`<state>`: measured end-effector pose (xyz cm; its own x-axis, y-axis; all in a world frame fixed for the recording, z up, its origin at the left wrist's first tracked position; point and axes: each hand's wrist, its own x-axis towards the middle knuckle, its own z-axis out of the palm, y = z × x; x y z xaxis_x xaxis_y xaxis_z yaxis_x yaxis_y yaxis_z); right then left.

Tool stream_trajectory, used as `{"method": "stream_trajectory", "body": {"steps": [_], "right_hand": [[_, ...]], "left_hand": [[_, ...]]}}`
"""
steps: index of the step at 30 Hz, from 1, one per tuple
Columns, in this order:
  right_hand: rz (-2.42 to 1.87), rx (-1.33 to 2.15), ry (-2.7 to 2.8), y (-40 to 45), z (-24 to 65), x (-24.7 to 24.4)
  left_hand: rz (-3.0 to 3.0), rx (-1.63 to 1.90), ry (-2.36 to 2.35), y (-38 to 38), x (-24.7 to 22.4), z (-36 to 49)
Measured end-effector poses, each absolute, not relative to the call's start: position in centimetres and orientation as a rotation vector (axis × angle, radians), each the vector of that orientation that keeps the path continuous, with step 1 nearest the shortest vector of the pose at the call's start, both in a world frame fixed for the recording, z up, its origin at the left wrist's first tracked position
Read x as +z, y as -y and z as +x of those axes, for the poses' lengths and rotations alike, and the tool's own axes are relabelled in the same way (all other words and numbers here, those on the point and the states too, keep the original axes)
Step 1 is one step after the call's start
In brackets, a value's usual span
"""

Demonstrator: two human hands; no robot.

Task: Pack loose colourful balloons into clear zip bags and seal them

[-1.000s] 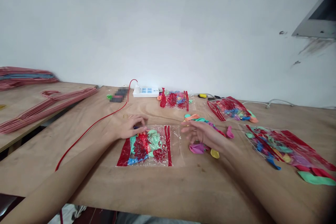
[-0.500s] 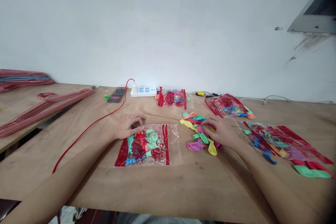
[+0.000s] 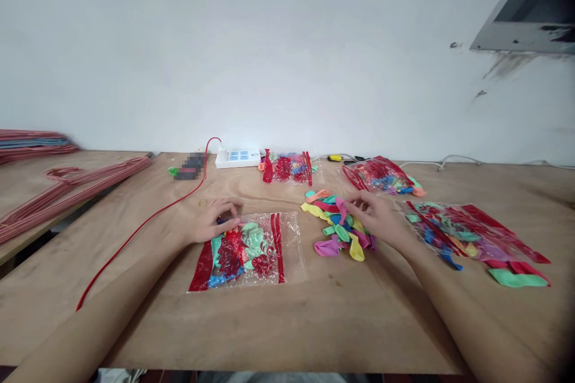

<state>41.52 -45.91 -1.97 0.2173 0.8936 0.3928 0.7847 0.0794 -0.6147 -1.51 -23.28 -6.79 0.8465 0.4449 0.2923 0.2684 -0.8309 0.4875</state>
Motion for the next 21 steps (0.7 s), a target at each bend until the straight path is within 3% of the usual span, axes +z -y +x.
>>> {"method": "stream_trajectory", "body": {"steps": [10, 15, 21], "right_hand": [[-1.498, 0.924, 0.918, 45.5, 39.8, -2.7], [-1.469, 0.801, 0.949, 45.3, 40.0, -2.6], [-1.663, 0.409, 1.418, 45.7, 40.4, -2.1]], "left_hand": [[2.589, 0.565, -0.543, 23.6, -6.4, -1.4], [2.577, 0.545, -0.541, 23.5, -6.4, -1.4], [2.57, 0.566, -0.521, 23.0, -7.1, -1.6]]}}
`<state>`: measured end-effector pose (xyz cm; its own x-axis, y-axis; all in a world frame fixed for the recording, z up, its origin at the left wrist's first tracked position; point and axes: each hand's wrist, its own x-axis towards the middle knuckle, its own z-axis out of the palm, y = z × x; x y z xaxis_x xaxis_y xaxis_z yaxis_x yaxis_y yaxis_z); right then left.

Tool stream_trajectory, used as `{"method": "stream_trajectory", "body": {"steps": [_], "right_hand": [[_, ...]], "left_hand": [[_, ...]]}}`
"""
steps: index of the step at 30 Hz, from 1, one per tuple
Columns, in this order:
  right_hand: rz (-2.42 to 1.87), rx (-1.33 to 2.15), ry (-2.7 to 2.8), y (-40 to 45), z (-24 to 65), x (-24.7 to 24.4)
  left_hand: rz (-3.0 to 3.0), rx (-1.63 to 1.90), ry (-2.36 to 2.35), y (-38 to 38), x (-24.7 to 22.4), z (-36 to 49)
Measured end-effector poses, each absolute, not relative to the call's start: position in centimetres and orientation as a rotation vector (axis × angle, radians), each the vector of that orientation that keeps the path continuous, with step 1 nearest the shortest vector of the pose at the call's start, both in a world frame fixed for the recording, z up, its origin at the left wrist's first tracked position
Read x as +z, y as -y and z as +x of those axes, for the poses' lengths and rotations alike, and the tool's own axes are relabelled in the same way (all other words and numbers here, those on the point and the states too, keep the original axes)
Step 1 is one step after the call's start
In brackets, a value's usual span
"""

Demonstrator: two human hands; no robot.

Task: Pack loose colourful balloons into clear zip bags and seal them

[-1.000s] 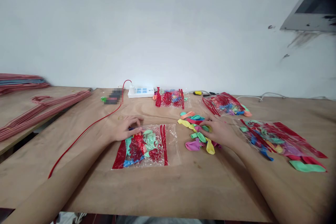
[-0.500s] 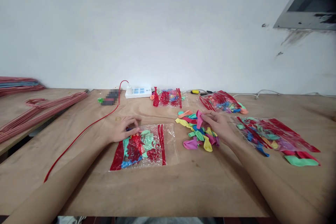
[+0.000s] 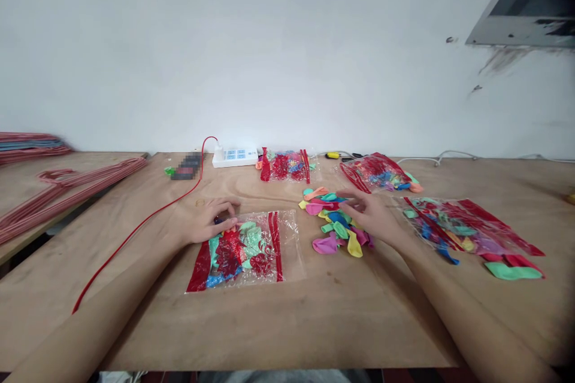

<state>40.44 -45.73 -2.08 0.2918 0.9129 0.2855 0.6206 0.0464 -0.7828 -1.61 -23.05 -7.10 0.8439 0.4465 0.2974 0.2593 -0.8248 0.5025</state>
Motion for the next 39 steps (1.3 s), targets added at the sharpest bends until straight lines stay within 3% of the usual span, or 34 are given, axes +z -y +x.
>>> {"method": "stream_trajectory", "body": {"steps": [9, 23, 33, 39], "right_hand": [[-1.976, 0.127, 1.988, 47.0, 41.1, -1.3], [-1.598, 0.315, 1.417, 46.9, 41.6, -1.5], [-1.685, 0.188, 2.137, 46.7, 39.8, -2.1], [-1.615, 0.19, 2.238, 45.8, 40.3, -4.2]], "left_hand": [[2.565, 0.539, -0.53, 23.8, -6.0, -1.4], [2.576, 0.524, -0.559, 23.6, -6.2, -1.4], [2.569, 0.519, -0.539, 23.7, -6.2, -1.4], [2.583, 0.519, -0.542, 23.4, -6.3, -1.5]]}}
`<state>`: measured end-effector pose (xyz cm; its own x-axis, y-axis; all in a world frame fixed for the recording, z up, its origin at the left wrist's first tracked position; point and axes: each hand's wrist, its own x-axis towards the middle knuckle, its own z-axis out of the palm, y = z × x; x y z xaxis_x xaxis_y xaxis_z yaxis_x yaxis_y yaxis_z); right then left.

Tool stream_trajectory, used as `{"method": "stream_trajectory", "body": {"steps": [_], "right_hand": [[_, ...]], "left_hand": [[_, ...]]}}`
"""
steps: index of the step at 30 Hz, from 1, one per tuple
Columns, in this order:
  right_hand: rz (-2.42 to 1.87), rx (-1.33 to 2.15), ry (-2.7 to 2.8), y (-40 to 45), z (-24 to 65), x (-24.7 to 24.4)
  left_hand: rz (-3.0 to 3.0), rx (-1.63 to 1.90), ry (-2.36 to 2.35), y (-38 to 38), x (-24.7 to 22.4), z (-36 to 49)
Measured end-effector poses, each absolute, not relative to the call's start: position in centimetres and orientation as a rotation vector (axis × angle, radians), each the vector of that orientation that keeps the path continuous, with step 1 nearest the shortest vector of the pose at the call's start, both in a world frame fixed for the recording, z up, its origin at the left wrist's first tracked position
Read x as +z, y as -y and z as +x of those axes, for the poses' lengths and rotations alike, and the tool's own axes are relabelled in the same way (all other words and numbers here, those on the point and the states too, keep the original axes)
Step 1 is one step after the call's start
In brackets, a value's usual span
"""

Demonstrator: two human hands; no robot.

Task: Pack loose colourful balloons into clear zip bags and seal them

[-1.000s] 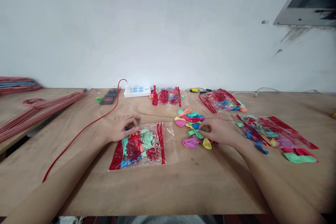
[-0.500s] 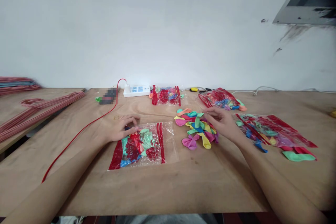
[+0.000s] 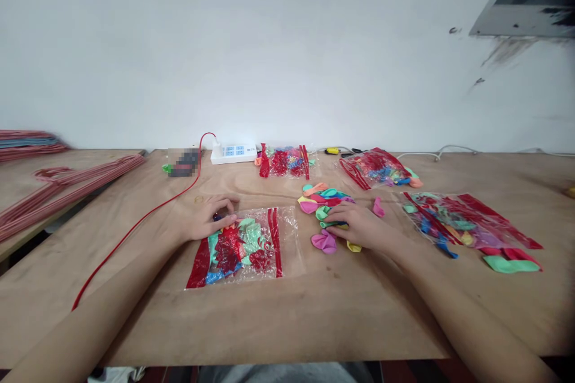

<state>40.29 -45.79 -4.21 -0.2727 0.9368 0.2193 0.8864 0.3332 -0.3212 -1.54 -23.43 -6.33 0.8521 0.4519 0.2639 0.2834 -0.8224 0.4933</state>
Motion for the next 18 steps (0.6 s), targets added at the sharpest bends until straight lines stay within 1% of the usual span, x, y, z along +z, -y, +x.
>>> {"method": "stream_trajectory", "body": {"steps": [4, 7, 10, 14, 16, 18], "right_hand": [[-1.628, 0.125, 2.251, 45.4, 40.1, -4.6], [-1.606, 0.13, 2.159, 45.6, 39.6, -4.3], [-1.56, 0.252, 1.862, 45.9, 38.8, -3.7], [-1.524, 0.542, 1.467, 46.2, 38.0, -3.3], [-1.508, 0.615, 1.43, 46.1, 37.8, -3.4], [-1.532, 0.561, 1.521, 46.0, 37.8, -3.6]], "left_hand": [[2.586, 0.535, -0.531, 23.4, -6.3, -1.5], [2.589, 0.538, -0.55, 23.5, -6.2, -1.4], [2.586, 0.544, -0.541, 23.7, -6.1, -1.4], [2.583, 0.558, -0.519, 23.7, -6.1, -1.4], [2.588, 0.558, -0.528, 23.7, -6.2, -1.4], [2.589, 0.545, -0.545, 23.7, -6.2, -1.4]]}}
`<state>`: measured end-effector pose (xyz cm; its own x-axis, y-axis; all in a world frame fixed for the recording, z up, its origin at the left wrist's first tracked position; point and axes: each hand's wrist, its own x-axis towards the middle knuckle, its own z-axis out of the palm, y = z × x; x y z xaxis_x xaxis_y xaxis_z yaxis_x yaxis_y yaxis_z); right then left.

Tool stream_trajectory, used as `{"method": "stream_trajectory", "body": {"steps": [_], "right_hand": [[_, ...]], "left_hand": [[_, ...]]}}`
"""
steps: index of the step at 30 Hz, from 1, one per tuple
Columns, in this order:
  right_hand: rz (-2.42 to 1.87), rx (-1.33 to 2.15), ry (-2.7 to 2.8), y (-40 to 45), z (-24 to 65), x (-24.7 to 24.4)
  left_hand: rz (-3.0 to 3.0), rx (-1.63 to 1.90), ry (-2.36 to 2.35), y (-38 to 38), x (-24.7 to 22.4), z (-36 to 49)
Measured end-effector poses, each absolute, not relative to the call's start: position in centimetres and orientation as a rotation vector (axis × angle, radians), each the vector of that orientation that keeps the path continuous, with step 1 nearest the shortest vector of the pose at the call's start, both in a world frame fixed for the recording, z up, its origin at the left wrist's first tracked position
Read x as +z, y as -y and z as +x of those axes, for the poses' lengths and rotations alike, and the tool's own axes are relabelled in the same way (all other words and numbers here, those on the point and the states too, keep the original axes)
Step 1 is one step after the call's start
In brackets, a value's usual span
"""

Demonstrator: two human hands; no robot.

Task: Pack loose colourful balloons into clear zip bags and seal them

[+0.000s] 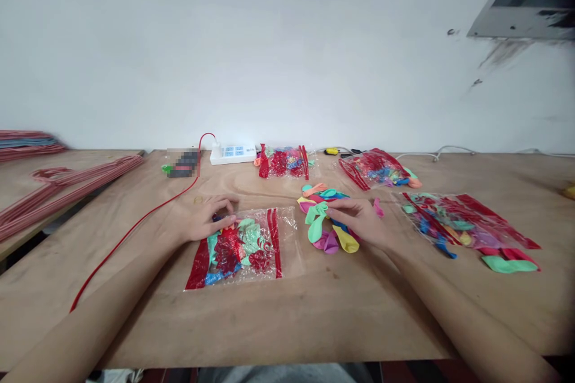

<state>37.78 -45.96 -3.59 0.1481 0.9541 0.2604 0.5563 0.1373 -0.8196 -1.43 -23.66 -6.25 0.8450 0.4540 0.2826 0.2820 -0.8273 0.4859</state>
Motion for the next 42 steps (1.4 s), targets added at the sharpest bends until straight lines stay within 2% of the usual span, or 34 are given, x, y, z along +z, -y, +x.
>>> {"method": "stream_trajectory", "body": {"steps": [5, 8, 18, 25, 31, 42], "right_hand": [[-1.655, 0.143, 1.739, 45.7, 38.2, -4.1], [-1.633, 0.007, 1.722, 46.0, 38.0, -3.6], [-1.433, 0.235, 2.282, 47.1, 35.6, -2.0], [-1.356, 0.026, 2.282, 47.7, 35.5, -1.9], [-1.396, -0.212, 2.489, 48.5, 33.9, -2.0], [-1.484, -0.048, 2.321, 47.8, 33.9, -2.7]], "left_hand": [[2.589, 0.509, -0.553, 23.6, -6.2, -1.4], [2.587, 0.508, -0.551, 23.6, -6.0, -1.4], [2.596, 0.515, -0.545, 23.6, -6.2, -1.5], [2.603, 0.506, -0.544, 23.3, -6.5, -1.6], [2.604, 0.491, -0.546, 23.4, -6.3, -1.6], [2.61, 0.523, -0.523, 23.4, -6.4, -1.5]]}}
